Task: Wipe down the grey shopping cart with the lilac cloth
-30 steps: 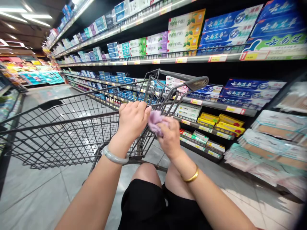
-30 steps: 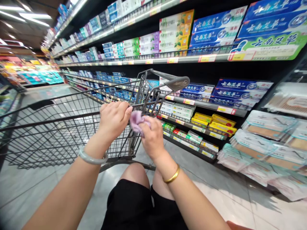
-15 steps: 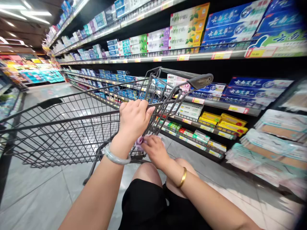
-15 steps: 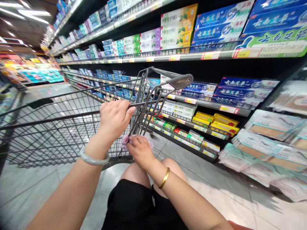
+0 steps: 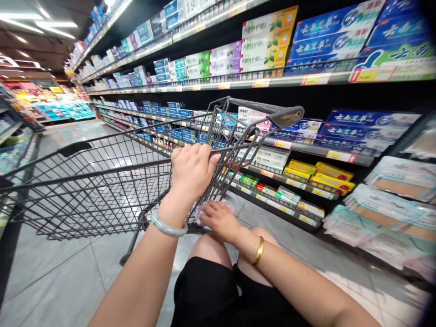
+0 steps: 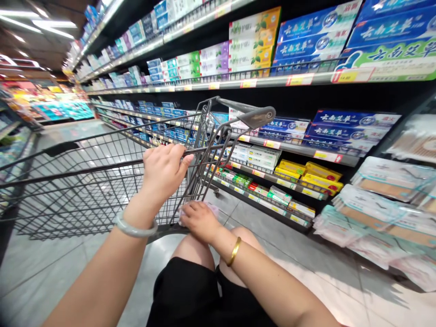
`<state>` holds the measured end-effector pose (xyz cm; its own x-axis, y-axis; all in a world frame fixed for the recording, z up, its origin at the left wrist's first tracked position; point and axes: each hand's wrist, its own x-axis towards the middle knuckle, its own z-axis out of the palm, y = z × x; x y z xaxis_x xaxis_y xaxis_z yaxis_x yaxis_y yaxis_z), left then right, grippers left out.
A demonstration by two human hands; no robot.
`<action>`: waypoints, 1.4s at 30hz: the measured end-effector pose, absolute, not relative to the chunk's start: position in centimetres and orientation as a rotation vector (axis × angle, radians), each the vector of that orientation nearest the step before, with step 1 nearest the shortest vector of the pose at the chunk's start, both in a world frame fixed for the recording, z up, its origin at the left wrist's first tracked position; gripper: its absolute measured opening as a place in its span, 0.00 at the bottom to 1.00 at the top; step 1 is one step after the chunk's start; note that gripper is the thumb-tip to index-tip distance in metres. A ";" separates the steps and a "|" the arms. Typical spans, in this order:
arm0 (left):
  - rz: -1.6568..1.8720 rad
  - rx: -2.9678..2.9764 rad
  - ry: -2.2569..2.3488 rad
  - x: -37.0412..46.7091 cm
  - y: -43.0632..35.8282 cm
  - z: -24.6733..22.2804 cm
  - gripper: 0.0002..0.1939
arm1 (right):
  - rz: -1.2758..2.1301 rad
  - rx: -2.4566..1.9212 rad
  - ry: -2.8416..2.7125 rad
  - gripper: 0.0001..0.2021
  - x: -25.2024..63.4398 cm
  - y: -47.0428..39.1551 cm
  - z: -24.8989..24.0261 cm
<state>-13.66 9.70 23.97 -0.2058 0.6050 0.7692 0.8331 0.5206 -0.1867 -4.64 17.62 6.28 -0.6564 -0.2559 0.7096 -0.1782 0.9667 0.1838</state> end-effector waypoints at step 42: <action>-0.550 -1.177 -1.996 -19.9 3.3 24.6 0.21 | 1.624 -0.348 -1.140 0.10 -8.4 15.3 11.0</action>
